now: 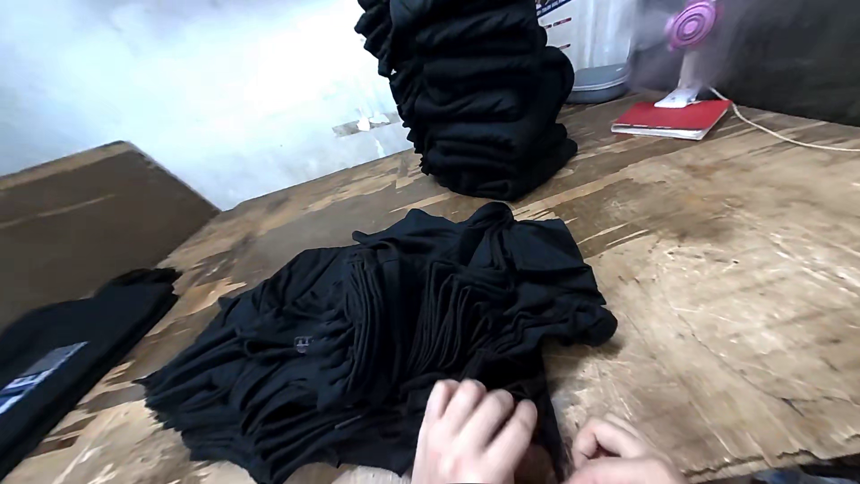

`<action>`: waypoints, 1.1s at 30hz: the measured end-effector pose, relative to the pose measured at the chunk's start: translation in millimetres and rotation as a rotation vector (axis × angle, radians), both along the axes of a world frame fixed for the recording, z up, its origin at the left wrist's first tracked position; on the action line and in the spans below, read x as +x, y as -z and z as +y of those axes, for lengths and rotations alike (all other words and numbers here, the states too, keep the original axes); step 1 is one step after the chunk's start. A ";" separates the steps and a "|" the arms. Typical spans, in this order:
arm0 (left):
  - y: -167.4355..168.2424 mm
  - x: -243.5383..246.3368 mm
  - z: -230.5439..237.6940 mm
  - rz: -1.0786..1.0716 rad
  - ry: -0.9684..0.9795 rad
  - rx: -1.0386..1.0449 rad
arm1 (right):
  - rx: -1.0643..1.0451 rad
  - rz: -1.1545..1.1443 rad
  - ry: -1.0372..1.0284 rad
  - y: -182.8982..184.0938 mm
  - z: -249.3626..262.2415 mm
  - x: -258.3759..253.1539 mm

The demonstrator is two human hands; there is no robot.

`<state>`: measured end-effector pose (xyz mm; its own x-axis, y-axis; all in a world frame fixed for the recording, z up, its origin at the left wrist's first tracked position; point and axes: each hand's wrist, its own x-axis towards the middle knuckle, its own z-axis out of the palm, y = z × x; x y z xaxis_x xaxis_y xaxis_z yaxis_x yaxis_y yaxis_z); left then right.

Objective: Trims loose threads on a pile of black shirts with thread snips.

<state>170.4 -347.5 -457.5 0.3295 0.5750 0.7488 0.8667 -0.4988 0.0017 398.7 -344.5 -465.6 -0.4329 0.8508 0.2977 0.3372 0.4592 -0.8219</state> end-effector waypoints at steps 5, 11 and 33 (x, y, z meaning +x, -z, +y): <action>1.3 -7.2 35.2 -0.154 -0.050 -0.135 | 0.141 -0.159 0.148 -0.1 4.1 -19.1; -1.2 -21.7 38.4 -0.216 0.078 -0.110 | 0.058 -0.132 0.110 -15.3 1.3 3.5; 2.4 7.0 -11.7 -0.201 -0.064 -0.403 | 0.239 -0.219 -0.039 -3.2 -3.1 4.5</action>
<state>177.5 -359.1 -459.9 0.1548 0.8482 0.5065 0.8584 -0.3693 0.3561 403.2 -347.6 -462.3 -0.5394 0.7498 0.3832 0.4722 0.6462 -0.5996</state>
